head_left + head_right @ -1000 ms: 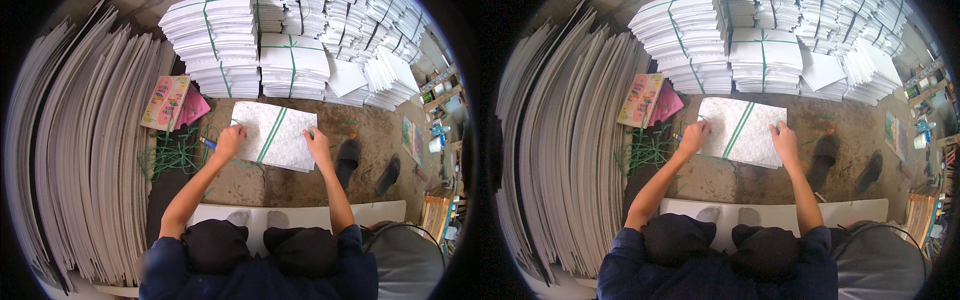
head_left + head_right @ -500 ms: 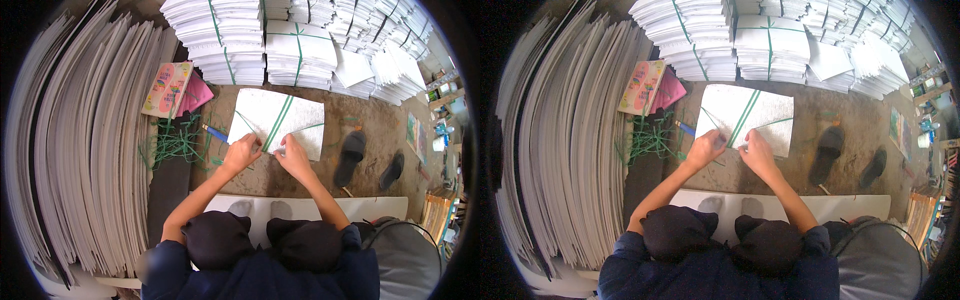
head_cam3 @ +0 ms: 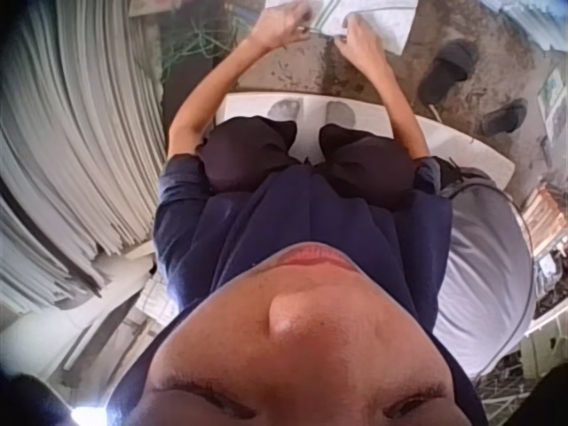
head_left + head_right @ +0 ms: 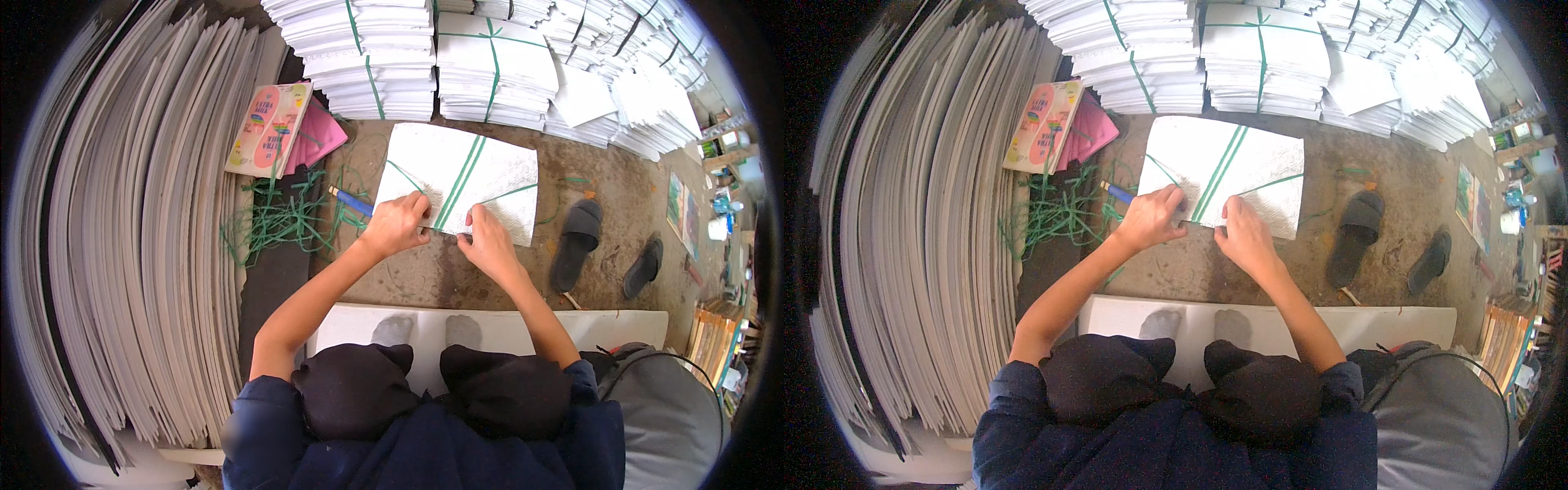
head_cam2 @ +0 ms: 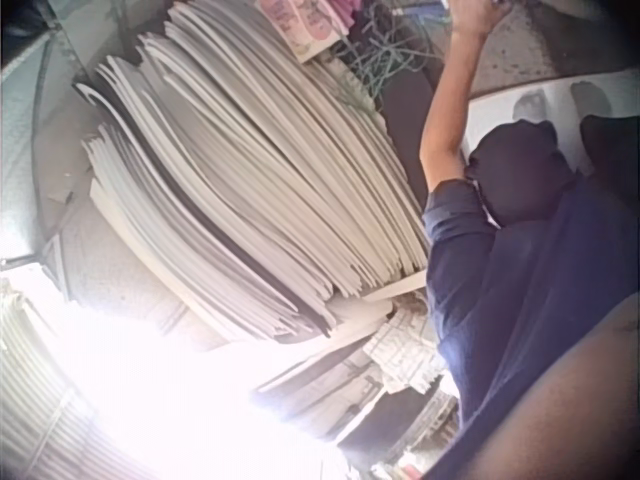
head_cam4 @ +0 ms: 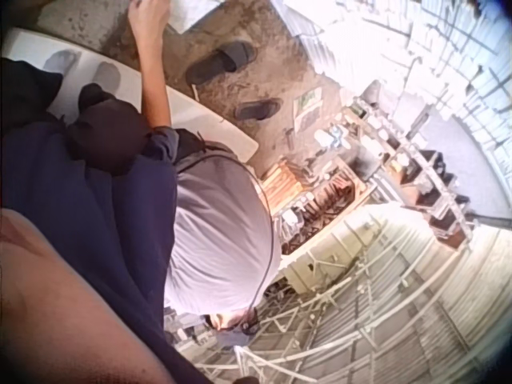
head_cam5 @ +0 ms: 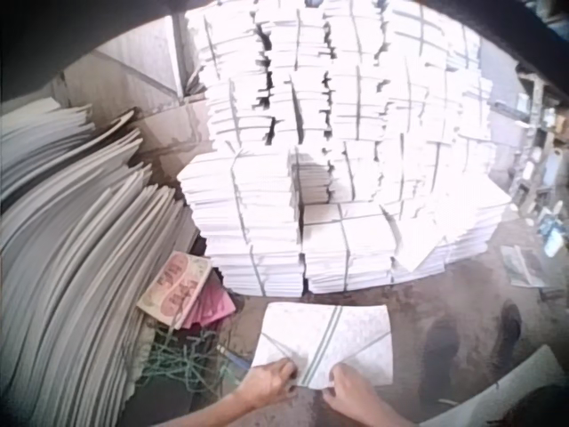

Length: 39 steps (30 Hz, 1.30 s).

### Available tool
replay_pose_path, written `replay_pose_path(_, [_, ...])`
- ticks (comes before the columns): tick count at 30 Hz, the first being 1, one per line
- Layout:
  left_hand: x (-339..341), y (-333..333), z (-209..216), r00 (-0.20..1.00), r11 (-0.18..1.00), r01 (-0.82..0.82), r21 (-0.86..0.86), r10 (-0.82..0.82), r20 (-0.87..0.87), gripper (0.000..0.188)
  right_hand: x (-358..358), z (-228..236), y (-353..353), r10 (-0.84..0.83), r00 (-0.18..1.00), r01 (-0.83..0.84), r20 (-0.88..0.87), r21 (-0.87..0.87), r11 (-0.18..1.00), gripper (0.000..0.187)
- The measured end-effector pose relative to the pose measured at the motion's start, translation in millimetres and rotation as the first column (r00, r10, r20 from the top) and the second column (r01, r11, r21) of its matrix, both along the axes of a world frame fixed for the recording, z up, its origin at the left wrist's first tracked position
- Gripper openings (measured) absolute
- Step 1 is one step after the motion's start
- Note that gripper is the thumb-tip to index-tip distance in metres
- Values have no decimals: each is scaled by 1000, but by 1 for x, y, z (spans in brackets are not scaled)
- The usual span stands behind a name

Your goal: The person gathers loose white paper sheets into a neat stack on the floor. They then use green plastic strapping to wrap and tie the stack securely, cutting the excess strap with scissors and placing the finished bundle on a larger pile.

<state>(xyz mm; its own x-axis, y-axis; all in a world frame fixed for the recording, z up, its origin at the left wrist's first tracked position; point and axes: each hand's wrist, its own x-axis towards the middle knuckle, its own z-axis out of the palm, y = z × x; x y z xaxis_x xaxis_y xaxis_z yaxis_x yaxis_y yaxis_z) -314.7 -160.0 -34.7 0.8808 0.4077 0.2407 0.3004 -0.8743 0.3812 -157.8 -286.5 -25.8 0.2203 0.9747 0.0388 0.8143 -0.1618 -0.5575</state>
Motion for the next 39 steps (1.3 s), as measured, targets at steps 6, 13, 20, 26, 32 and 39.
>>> replay_pose_path(6, [8, -5, -8, 997, 992, -70, 101, 71, -6, 46, 0, -2, 1, 17, 1000, -18, 27, 61, 998, 28])
replay_pose_path(13, [17, -6, -8, 996, 993, -86, 78, 87, -8, 50, -4, -1, 2, -11, 1000, 11, 12, 49, 999, 27])
replay_pose_path(20, [23, -22, 0, 957, 948, -221, -229, 256, 137, 38, -4, -2, -4, -12, 997, 21, -82, 112, 994, 9])
replay_pose_path(26, [41, -31, -1, 912, 879, -370, -300, 406, 66, 32, -12, -2, -1, -123, 982, 145, -143, 161, 976, 8])
replay_pose_path(32, [52, -36, 6, 882, 840, -460, -288, 469, -41, 28, -16, -5, -5, -135, 973, 174, -190, 205, 963, 8])
replay_pose_path(39, [50, -35, 13, 879, 790, -466, -399, 464, -110, 18, -17, -10, -10, -172, 964, 200, -204, 128, 971, 7])
